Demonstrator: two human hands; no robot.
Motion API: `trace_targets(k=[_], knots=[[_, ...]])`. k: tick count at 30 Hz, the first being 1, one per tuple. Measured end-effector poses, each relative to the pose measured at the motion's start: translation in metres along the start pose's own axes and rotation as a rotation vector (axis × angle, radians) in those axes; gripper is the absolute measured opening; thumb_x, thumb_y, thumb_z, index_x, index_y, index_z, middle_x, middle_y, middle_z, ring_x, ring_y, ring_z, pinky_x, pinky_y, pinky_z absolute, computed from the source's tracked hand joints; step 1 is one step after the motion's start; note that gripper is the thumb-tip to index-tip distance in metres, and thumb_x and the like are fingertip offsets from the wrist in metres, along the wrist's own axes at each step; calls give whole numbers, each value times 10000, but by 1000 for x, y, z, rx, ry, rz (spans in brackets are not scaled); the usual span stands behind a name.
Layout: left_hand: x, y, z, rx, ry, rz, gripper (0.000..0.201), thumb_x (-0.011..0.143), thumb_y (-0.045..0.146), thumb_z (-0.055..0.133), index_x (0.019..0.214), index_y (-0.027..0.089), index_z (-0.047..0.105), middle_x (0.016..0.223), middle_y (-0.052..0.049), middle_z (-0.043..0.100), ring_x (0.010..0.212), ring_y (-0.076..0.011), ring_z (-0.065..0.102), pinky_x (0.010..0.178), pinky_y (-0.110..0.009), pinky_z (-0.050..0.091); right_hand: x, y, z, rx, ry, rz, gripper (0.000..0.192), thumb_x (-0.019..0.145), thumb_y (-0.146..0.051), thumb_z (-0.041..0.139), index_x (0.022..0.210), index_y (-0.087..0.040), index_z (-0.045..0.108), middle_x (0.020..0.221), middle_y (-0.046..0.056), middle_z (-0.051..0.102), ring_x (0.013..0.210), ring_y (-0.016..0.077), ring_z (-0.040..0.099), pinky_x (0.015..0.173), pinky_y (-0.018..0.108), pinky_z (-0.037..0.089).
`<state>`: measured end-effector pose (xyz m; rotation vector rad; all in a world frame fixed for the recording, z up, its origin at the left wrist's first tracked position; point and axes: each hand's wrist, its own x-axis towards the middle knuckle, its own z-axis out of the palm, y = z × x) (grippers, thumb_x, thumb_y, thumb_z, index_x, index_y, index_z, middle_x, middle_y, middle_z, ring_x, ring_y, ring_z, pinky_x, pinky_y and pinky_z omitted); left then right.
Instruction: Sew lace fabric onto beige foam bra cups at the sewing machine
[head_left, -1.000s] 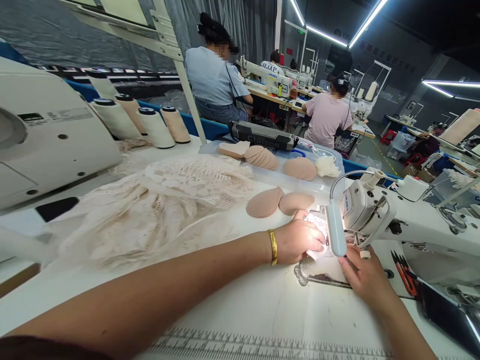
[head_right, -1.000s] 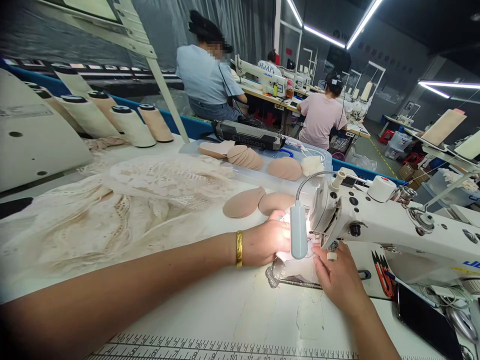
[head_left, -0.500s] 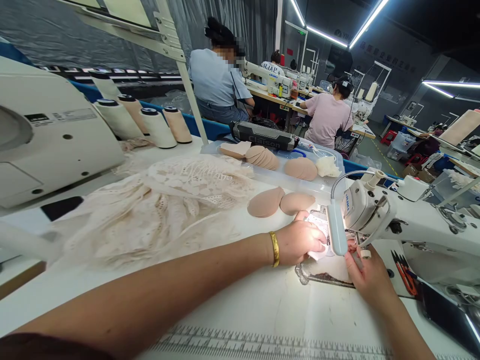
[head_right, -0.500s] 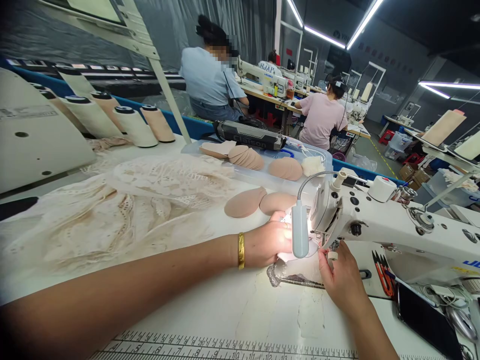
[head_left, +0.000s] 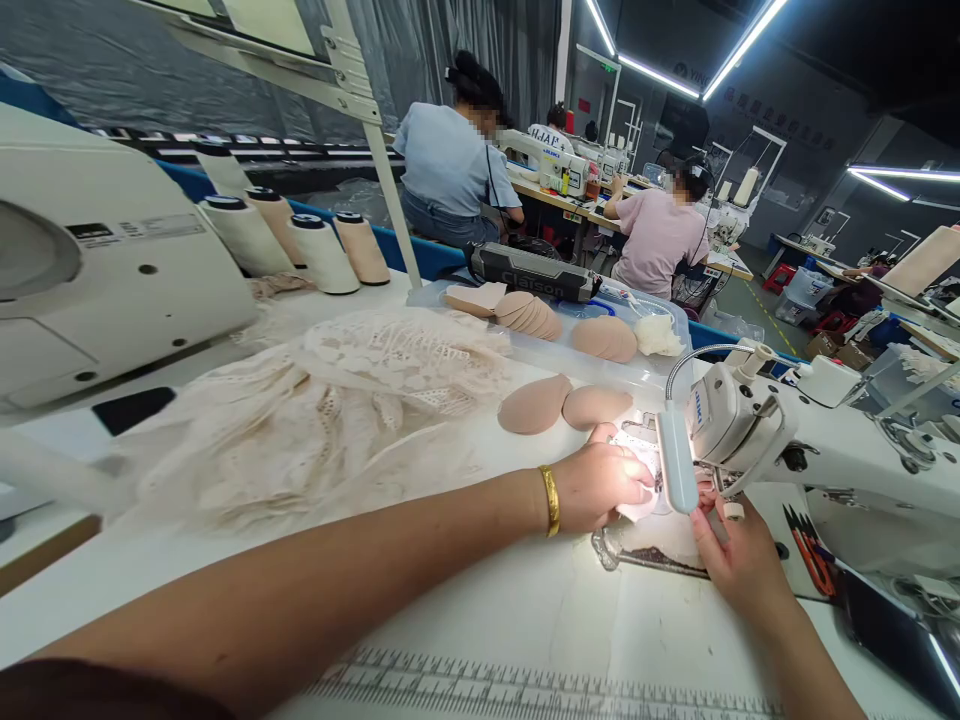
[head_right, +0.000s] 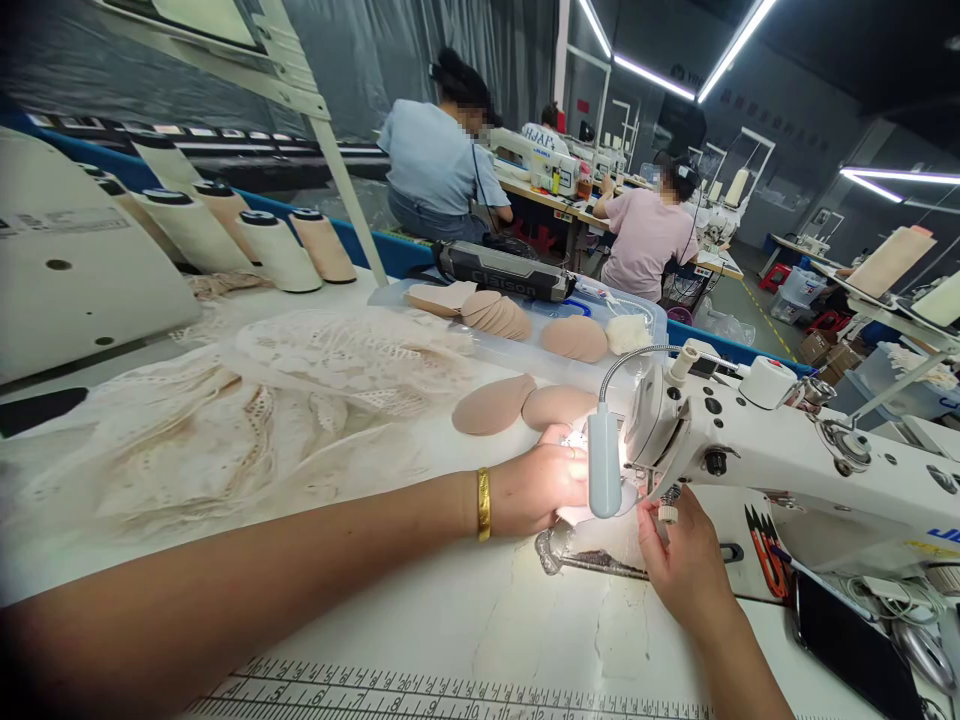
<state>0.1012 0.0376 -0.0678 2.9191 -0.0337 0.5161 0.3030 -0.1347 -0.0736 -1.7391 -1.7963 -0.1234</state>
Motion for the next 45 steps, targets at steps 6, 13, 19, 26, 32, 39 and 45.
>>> trace_targets(k=[6,13,19,26,32,39,45], knots=[[0,6,2,120,57,-8,248,705,91,642,926,188,699,984,-80,724,875,-245,597,917,-452,308,-2,6,2,-18,-9,-45,127,1012,-274,487,1076,-240,592,1076,116,698,1023,278,673,838,433,569],[-4,17,1,218,99,2,41,767,150,671,766,184,649,861,-48,691,823,-231,575,944,-498,296,-3,3,2,-58,-71,-54,190,1021,-308,476,1134,-224,604,922,96,708,882,279,692,733,401,558],[-11,34,-1,254,91,64,139,767,82,629,684,191,604,736,7,648,664,-168,513,978,-560,276,0,-12,-3,1,-305,-204,227,1028,-209,432,1145,-279,614,979,41,674,864,213,659,749,335,517],[-6,34,1,300,126,69,158,763,77,642,649,178,598,668,20,608,615,-148,485,997,-551,272,1,-16,3,-21,-264,-196,228,1017,-190,423,1069,-256,636,943,49,654,863,217,643,753,336,499],[-1,21,5,244,149,36,170,849,156,649,683,193,667,690,10,630,659,-160,499,1013,-547,230,1,-9,12,-90,-179,-174,265,1024,-217,414,1142,-251,650,1022,82,691,960,244,654,781,347,504],[10,3,8,192,127,-17,146,839,141,661,718,207,707,767,-16,671,738,-200,545,1019,-561,223,1,-2,20,-178,-121,-158,257,1003,-241,435,1107,-250,669,900,74,687,892,249,657,784,356,507],[-6,45,8,352,128,-88,28,805,143,686,779,151,678,818,-70,672,746,-234,594,968,-556,300,-1,-3,17,-192,-99,-202,273,1016,-233,419,1193,-263,624,964,84,697,897,260,677,762,384,524]])
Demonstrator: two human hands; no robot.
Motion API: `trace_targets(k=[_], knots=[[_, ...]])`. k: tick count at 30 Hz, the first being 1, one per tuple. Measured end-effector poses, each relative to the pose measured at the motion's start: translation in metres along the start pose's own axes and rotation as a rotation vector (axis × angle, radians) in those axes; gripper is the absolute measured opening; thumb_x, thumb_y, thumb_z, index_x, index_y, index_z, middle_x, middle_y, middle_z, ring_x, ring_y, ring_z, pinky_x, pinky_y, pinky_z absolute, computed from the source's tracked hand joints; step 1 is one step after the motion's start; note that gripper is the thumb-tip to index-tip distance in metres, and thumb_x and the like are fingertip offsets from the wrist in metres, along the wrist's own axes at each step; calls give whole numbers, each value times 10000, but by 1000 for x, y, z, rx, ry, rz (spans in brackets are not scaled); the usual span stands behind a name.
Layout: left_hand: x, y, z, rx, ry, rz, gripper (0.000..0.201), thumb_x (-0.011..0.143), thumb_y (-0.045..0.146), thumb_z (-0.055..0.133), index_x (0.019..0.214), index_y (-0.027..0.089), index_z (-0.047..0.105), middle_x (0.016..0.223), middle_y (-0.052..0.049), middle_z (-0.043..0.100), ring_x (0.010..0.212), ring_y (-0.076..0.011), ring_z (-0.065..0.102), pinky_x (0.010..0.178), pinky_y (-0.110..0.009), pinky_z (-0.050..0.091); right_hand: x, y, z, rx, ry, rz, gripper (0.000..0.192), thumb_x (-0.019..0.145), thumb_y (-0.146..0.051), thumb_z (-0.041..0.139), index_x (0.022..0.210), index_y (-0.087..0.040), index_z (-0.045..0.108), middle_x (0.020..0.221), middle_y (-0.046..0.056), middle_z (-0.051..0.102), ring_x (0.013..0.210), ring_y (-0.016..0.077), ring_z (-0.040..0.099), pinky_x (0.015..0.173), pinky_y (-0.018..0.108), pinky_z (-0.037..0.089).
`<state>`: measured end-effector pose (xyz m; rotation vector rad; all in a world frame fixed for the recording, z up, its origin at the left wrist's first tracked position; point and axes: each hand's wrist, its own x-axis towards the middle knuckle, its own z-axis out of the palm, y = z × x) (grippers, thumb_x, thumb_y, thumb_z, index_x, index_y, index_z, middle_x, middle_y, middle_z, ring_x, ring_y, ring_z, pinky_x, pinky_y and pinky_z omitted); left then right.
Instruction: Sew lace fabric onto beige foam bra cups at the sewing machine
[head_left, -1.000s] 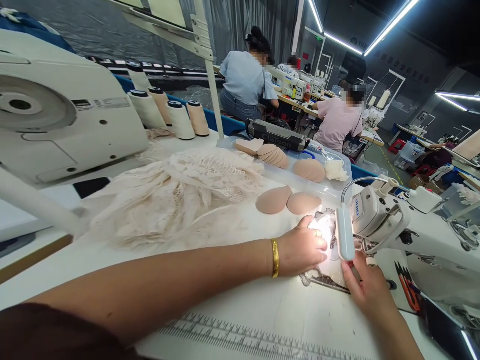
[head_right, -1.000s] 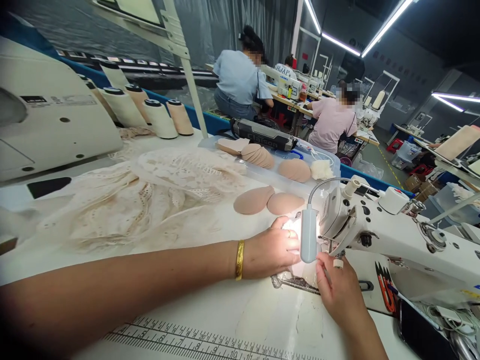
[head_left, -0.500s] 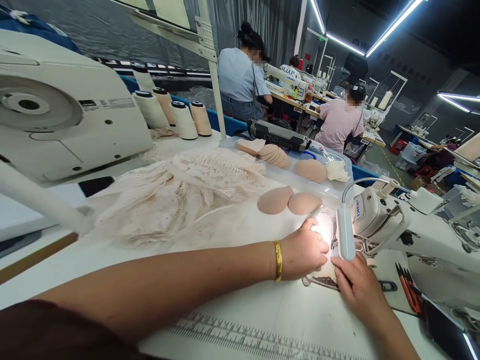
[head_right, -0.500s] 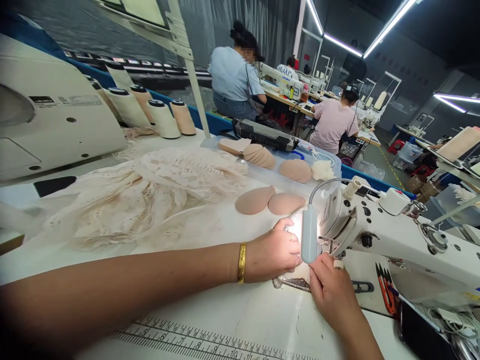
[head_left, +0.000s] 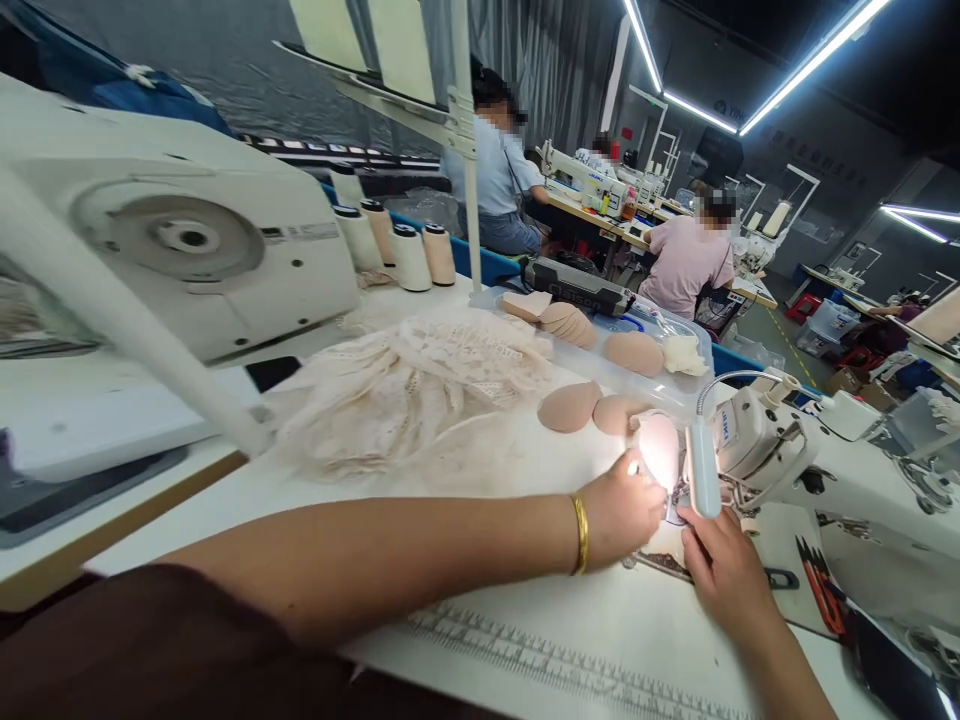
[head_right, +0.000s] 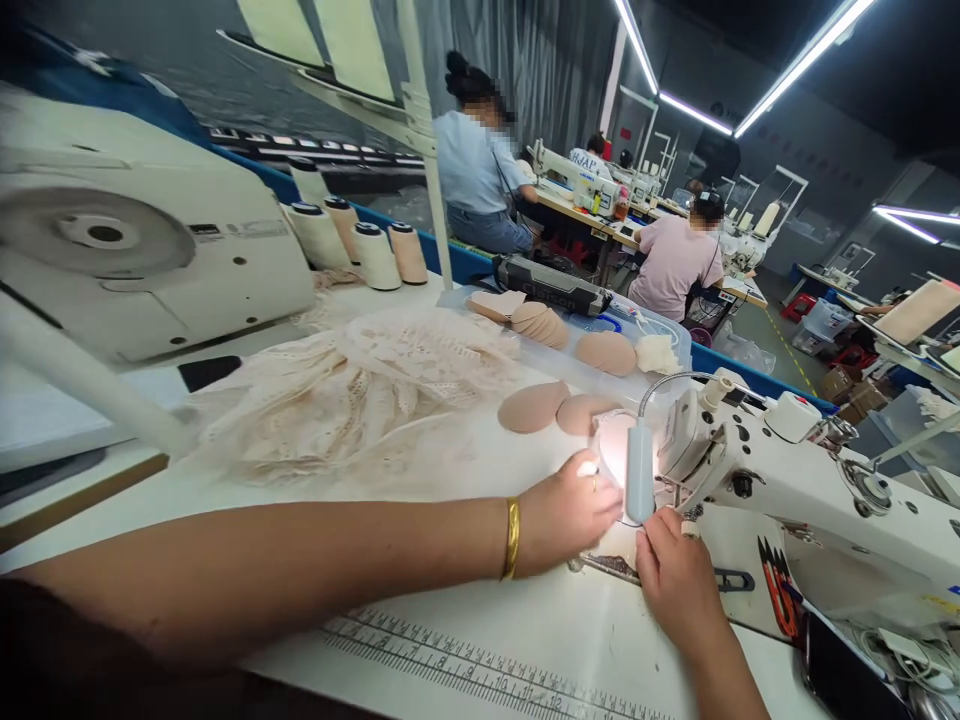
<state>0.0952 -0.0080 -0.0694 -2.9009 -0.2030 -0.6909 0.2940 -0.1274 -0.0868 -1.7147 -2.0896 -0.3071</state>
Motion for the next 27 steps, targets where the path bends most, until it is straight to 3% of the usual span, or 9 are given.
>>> trace_targets(k=[3,5,10,11,13,16,19,24,27], knots=[[-34,25,-32,-118,-81,32,135,846,296,721,864,180,654,938,-51,706,786,-224,623,919,-499,351,-7,7,3,42,33,-55,280,1014,-241,439,1229,-293,609,932,70,698,843,258,690,718,384,531],[-59,26,-56,-171,-92,-52,168,882,339,700,948,195,644,1063,-44,724,859,-215,640,915,-456,359,-10,16,9,68,80,-119,281,1007,-276,479,1258,-299,603,967,73,707,869,264,699,739,389,542],[-113,-32,-103,-14,31,-694,283,940,327,625,1183,180,623,1213,-113,692,1071,-281,618,946,-436,356,-7,32,21,98,153,-289,259,1009,-357,495,1218,-278,627,873,62,712,766,245,705,649,349,558],[-121,-46,-109,21,13,-830,344,903,359,664,1184,163,625,1208,-142,685,1095,-323,605,952,-469,357,-6,32,21,101,155,-300,248,1007,-363,502,1198,-277,635,851,58,709,749,242,702,639,345,562],[-131,-67,-115,-14,-62,-1005,226,849,327,688,981,145,668,1014,-135,719,983,-334,632,916,-484,382,-5,27,18,131,139,-306,226,1004,-360,513,1172,-282,643,838,52,709,739,237,698,634,337,576],[-132,-74,-121,-131,-106,-1020,176,879,251,590,731,162,624,752,-51,685,761,-238,628,807,-394,424,-2,10,11,242,61,-296,221,984,-297,547,1185,-308,640,885,51,719,778,237,703,658,338,599],[-122,-61,-128,-302,22,-963,200,914,302,542,790,180,639,814,-21,679,793,-193,614,762,-321,443,5,-23,-1,374,0,-234,270,970,-264,577,1229,-322,627,1018,75,720,913,259,703,739,372,613],[-95,-29,-141,-977,199,-852,303,873,466,613,783,178,609,759,7,592,710,-144,541,660,-266,441,28,-99,-11,572,20,57,492,955,-434,625,1421,-317,518,1361,114,603,1165,279,626,881,417,597],[-84,-15,-142,-1271,223,-851,349,819,494,692,773,172,565,742,15,567,664,-115,506,590,-231,414,40,-131,-5,765,117,251,557,913,-495,671,1397,-268,516,1205,105,657,1040,258,646,806,381,583]])
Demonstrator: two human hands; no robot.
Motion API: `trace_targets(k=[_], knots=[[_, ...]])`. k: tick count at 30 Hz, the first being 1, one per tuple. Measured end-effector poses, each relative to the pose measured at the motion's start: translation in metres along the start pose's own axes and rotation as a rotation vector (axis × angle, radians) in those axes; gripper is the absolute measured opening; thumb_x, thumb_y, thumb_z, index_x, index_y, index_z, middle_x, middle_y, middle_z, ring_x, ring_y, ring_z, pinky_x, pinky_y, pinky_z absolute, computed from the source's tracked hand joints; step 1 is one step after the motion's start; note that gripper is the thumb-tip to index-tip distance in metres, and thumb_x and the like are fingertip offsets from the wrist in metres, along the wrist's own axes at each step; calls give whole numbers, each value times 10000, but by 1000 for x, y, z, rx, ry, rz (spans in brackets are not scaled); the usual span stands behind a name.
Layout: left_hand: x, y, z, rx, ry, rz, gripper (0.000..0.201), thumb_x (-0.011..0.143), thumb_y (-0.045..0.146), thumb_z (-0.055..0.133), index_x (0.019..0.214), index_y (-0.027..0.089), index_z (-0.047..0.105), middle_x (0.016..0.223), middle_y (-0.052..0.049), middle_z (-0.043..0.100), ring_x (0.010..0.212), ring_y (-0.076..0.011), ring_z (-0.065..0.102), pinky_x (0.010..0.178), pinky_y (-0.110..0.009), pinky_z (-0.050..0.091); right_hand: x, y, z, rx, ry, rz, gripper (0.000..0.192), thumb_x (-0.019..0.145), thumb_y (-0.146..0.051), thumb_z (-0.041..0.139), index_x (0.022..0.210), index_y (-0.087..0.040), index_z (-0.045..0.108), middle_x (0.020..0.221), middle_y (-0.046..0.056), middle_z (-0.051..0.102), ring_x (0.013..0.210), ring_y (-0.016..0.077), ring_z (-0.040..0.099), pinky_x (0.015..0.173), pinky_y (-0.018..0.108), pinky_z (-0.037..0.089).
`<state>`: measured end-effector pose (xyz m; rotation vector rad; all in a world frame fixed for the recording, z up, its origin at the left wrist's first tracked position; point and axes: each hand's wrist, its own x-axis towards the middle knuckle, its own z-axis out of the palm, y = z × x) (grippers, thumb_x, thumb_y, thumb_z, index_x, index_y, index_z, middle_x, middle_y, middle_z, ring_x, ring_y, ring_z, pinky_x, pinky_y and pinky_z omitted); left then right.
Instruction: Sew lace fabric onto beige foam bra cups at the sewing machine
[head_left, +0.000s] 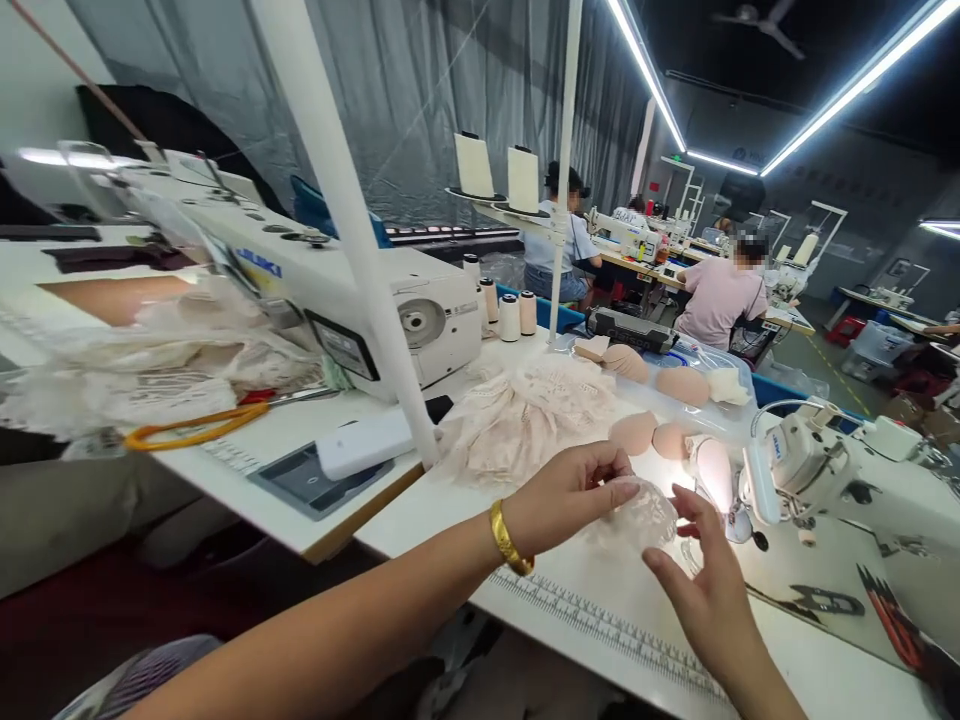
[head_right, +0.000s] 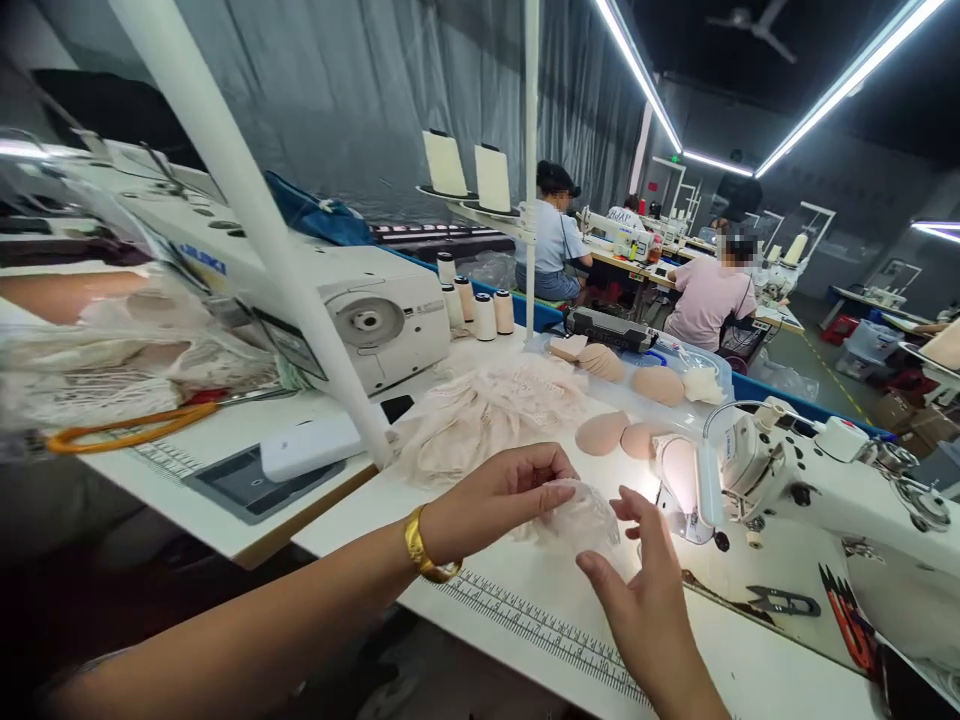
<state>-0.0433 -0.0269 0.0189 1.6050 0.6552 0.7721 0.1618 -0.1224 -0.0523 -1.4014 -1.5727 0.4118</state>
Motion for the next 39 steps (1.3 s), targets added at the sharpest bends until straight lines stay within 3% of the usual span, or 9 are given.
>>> trace_targets(k=[4,8,11,15,18,24,32,35,39], knots=[[0,-8,13,-267,2,-75,428,673,432,835,744,172,502,766,9,593,638,-94,502,563,-215,408,-1,-6,11,378,50,266,373,969,-545,569,1195,-249,566,828,11,627,732,178,607,643,290,516],[1,-23,20,-334,-11,-152,438,619,417,867,833,154,589,699,33,559,600,-80,463,544,-207,352,-11,-11,7,605,50,377,443,954,-656,512,1157,-264,555,840,7,626,699,170,586,630,290,485],[-1,-29,24,-333,5,-151,418,636,441,844,826,151,610,715,29,561,624,-88,466,564,-215,340,-22,-17,11,520,47,321,542,867,-675,641,1218,-277,530,943,17,636,771,182,595,684,307,492],[-4,-33,26,-279,-31,-147,413,642,455,826,830,156,612,715,31,555,650,-107,471,588,-227,343,-29,-19,17,380,109,337,351,887,-550,691,1013,-250,560,840,-17,574,753,163,547,690,278,472],[-3,-37,24,-230,-37,-164,424,644,468,821,723,167,534,624,69,447,598,-88,394,563,-214,294,-25,-14,13,430,140,364,314,909,-534,663,968,-242,566,818,-16,564,732,162,527,657,266,457],[3,-41,34,-354,-3,-166,460,651,450,818,722,189,445,672,57,496,621,-92,414,590,-217,302,-16,5,3,543,108,434,365,864,-569,700,828,-225,584,762,-31,518,710,144,464,655,249,414],[7,-39,46,-154,65,-143,402,669,452,788,904,169,626,856,2,587,835,-173,499,749,-278,372,-13,7,-9,410,197,361,361,948,-590,578,920,-237,643,998,34,655,864,185,558,804,319,465],[6,-37,48,-153,-8,-145,415,671,469,785,898,169,609,871,-5,596,846,-181,516,755,-284,381,-11,5,-9,446,94,354,366,959,-587,562,1055,-246,650,1123,59,661,993,214,584,905,366,467],[6,-35,49,-113,-42,-103,409,678,465,777,909,177,601,877,0,599,831,-178,525,747,-280,397,-6,4,-7,535,-65,319,304,900,-521,689,1011,-244,635,913,7,623,863,181,557,809,315,459]])
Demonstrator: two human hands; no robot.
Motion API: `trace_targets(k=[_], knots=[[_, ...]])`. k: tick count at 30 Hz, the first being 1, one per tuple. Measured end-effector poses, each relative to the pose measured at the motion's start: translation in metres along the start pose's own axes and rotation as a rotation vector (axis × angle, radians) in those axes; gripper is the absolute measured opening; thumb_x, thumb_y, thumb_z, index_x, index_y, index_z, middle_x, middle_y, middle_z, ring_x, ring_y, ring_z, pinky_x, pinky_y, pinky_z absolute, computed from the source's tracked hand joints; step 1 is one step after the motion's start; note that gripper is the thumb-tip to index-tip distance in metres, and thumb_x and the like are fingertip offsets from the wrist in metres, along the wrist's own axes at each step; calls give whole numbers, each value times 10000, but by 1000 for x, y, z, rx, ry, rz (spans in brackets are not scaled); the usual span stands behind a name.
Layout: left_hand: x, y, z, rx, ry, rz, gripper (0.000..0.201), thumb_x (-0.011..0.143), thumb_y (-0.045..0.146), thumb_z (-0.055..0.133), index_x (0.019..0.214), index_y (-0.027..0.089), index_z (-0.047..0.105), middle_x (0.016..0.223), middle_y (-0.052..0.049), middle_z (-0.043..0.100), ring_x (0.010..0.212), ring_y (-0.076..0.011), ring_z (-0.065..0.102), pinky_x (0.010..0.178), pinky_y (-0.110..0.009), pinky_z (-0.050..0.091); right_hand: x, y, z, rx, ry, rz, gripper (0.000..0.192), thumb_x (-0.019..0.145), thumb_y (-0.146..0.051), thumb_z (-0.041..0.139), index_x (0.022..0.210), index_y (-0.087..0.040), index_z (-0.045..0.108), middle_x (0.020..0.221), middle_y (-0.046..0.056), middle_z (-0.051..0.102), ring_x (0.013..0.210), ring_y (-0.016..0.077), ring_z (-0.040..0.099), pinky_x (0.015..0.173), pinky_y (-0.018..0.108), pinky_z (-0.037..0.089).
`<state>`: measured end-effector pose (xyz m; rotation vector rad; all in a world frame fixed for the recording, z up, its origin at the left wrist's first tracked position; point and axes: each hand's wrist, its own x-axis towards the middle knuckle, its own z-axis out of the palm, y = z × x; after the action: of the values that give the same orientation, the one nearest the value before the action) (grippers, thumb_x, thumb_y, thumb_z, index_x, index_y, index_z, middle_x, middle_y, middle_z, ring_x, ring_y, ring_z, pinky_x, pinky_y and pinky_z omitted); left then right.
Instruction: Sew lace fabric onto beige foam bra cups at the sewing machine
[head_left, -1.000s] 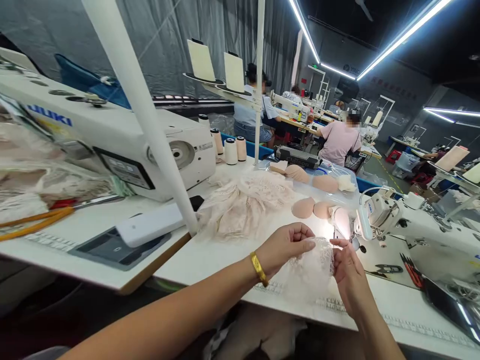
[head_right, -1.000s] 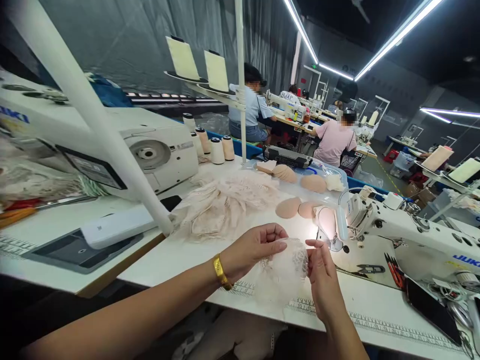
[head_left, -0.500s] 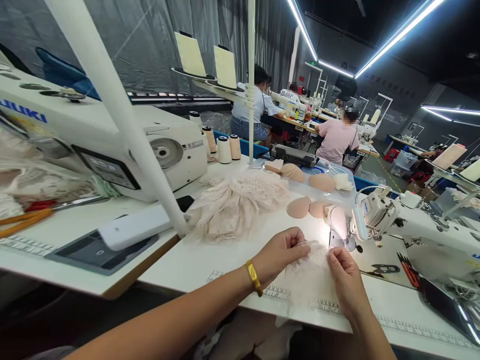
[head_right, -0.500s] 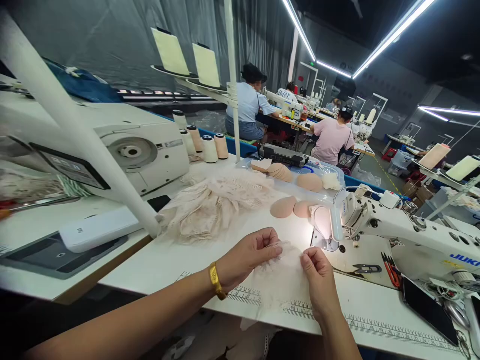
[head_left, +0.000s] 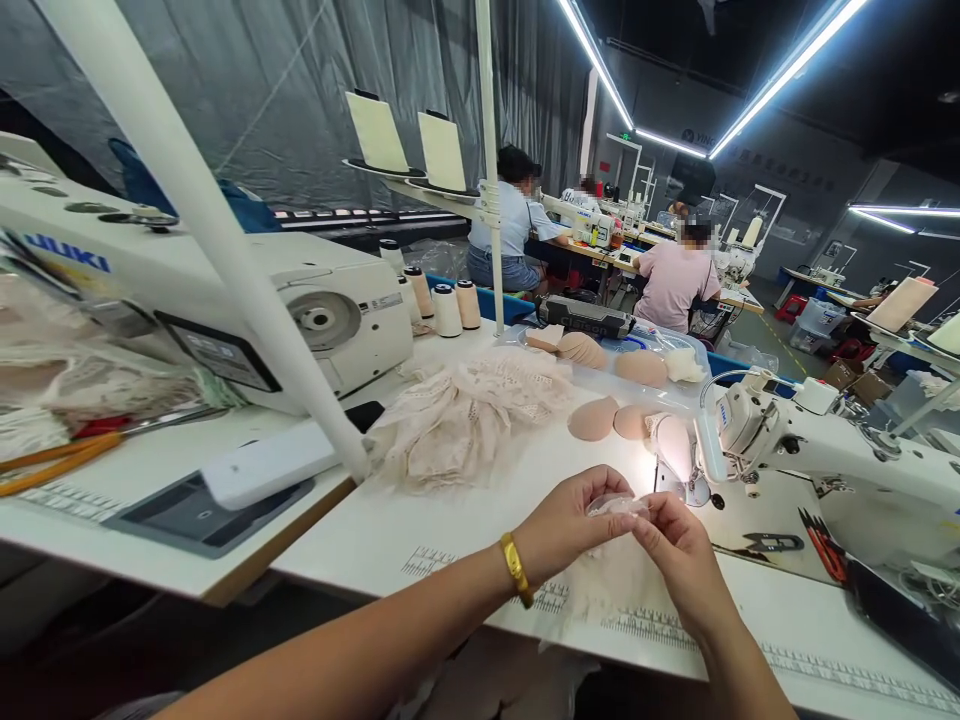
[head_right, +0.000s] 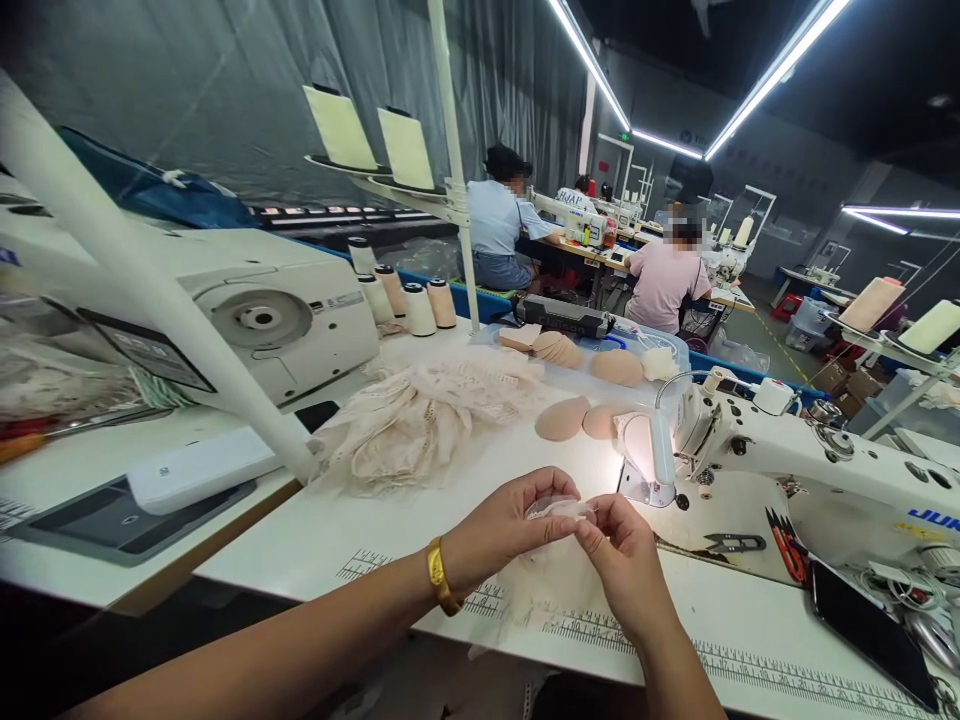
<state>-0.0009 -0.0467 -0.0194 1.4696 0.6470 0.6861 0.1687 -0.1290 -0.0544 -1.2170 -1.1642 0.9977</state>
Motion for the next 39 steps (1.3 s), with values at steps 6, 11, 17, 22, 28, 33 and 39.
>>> trace_targets(k=[6,11,17,22,28,33,39], knots=[[2,-6,-3,119,24,-47,354,670,447,751,750,185,527,671,61,460,663,-128,428,623,-243,346,-1,-10,-8,-198,-8,-54,321,932,-518,649,832,-223,573,835,-6,559,815,165,495,741,284,396],[5,-9,-10,80,-139,-60,427,790,573,667,797,203,455,628,59,513,570,-116,448,540,-224,358,-5,-9,-14,38,-132,123,344,925,-541,659,863,-229,527,652,-67,465,589,112,401,570,244,335],[69,-7,-48,1000,17,295,233,912,353,640,1076,192,611,1159,-88,691,1047,-235,643,885,-336,512,18,17,-34,1,145,172,464,791,-640,735,787,-212,555,589,-64,490,554,119,455,535,247,324],[122,-18,-71,1167,103,256,122,814,83,600,722,158,627,851,-125,717,905,-287,678,906,-426,492,26,27,-38,29,197,186,458,754,-633,754,780,-212,576,568,-53,531,519,136,506,498,255,314],[108,0,-73,1085,240,317,245,935,242,473,902,168,704,971,-102,738,934,-236,668,847,-350,515,19,23,-38,114,263,173,452,780,-620,744,839,-200,587,660,-22,596,549,123,526,504,246,370],[67,19,-46,601,-55,161,275,853,419,563,874,179,695,756,2,701,687,-155,641,584,-221,472,13,20,-37,168,257,164,499,808,-676,699,935,-200,612,766,17,670,633,141,588,566,260,441],[53,14,-18,741,-82,129,195,833,336,575,834,181,693,786,-13,718,744,-180,672,691,-262,513,2,8,-27,-27,211,60,423,798,-510,787,1045,-229,589,823,-1,664,720,158,609,666,281,489]])
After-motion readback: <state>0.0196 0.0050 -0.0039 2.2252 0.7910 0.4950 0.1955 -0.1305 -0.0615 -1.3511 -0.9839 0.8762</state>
